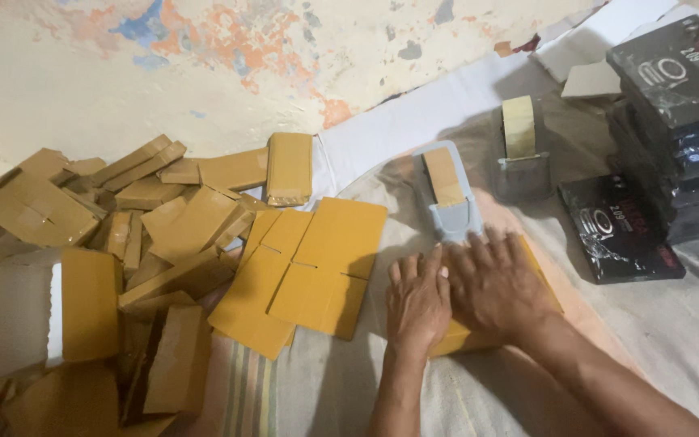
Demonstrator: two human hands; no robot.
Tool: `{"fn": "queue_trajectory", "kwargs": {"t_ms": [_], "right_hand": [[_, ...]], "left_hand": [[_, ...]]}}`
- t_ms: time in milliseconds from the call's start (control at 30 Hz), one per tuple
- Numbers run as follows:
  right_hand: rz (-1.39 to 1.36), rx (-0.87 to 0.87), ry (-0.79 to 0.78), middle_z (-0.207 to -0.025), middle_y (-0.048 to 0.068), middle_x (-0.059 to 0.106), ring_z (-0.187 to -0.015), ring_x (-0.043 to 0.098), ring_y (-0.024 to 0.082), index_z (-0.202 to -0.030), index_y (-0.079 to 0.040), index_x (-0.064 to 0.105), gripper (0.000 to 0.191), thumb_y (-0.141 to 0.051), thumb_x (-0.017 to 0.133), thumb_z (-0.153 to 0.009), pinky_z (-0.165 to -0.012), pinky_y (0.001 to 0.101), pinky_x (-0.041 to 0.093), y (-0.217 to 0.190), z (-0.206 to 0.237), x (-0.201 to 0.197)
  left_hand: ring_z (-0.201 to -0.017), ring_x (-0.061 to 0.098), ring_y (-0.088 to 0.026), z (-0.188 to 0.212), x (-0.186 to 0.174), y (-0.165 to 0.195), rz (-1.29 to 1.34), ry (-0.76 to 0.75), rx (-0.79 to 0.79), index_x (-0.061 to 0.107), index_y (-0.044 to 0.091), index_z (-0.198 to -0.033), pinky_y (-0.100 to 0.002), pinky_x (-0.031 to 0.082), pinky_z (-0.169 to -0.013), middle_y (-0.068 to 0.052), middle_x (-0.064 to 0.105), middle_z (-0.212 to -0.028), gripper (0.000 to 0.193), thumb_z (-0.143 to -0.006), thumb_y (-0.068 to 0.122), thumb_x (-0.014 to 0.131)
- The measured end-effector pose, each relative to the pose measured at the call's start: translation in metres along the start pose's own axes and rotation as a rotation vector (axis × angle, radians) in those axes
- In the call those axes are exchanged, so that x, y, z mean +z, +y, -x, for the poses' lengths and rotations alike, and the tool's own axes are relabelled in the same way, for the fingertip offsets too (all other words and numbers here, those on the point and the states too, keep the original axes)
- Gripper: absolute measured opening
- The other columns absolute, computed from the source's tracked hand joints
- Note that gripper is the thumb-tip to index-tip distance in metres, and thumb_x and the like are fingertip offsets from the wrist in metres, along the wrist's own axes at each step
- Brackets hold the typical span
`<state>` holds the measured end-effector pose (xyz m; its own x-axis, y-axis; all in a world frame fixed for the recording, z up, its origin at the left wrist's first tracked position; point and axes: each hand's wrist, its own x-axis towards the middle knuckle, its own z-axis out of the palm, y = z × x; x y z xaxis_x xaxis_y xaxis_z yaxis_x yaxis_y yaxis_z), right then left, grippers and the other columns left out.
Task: The person assembles small cardboard boxes by folding the flaps and pressing the seams to form the rectangular shape. They repeatedly fold and press the box edges to secure the structure.
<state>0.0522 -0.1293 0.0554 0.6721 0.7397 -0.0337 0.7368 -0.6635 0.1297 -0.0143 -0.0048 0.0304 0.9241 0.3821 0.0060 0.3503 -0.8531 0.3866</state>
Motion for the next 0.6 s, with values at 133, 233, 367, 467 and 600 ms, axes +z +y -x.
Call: {"fn": "queue_trajectory", "kwargs": {"t_ms": [133,233,367,467,600], "right_hand": [[-0.001,-0.107,-0.015,-0.167,0.022,0.016,-0.151,0.009,0.043,-0.158,-0.01,0.019,0.076,-0.058,0.023,-0.1,-0.122,0.0553,0.009,0.006,0.0,0.01],[-0.084,-0.061,0.059,-0.165,0.021,0.017,-0.153,0.011,0.042,-0.161,-0.017,0.022,0.077,-0.06,0.026,-0.097,-0.121,0.0555,0.012,0.024,0.003,0.023],[-0.445,-0.124,0.108,-0.164,0.018,0.023,-0.154,0.009,0.039,-0.158,-0.021,0.036,0.092,-0.069,0.057,-0.083,-0.118,0.0527,0.017,0.057,0.016,0.041],[-0.796,-0.269,0.089,-0.171,0.01,0.024,-0.158,0.005,0.033,-0.154,-0.021,0.049,0.099,-0.055,0.08,-0.067,-0.12,0.0559,0.009,0.083,0.027,0.051],[-1.4,-0.324,0.092,-0.172,0.008,0.018,-0.161,0.004,0.032,-0.145,-0.011,0.055,0.091,-0.027,0.082,-0.059,-0.123,0.0543,0.019,0.088,0.035,0.062]], "left_hand": [[-0.147,0.029,-0.032,0.004,-0.001,-0.019,0.078,-0.011,0.119,0.042,0.029,-0.157,-0.052,0.033,-0.118,-0.01,0.033,-0.161,0.06,-0.1,0.045,0.047],[-0.157,0.013,-0.035,0.014,-0.005,-0.043,0.121,-0.002,0.297,0.046,0.029,-0.157,-0.054,0.022,-0.123,-0.013,0.019,-0.171,0.083,-0.084,0.059,0.07],[-0.16,0.014,-0.038,0.032,-0.003,-0.07,0.348,-0.029,0.41,0.045,0.02,-0.158,-0.052,0.027,-0.125,-0.02,0.011,-0.174,0.113,-0.059,0.05,0.092],[-0.16,0.021,-0.039,0.032,0.004,-0.081,0.505,-0.004,0.435,0.043,0.016,-0.159,-0.051,0.031,-0.126,-0.022,0.012,-0.174,0.115,-0.058,0.039,0.095],[-0.159,0.029,-0.037,0.014,0.018,-0.086,0.747,0.035,0.47,0.045,0.015,-0.153,-0.049,0.036,-0.126,-0.021,0.016,-0.174,0.105,-0.063,0.041,0.092]]}}
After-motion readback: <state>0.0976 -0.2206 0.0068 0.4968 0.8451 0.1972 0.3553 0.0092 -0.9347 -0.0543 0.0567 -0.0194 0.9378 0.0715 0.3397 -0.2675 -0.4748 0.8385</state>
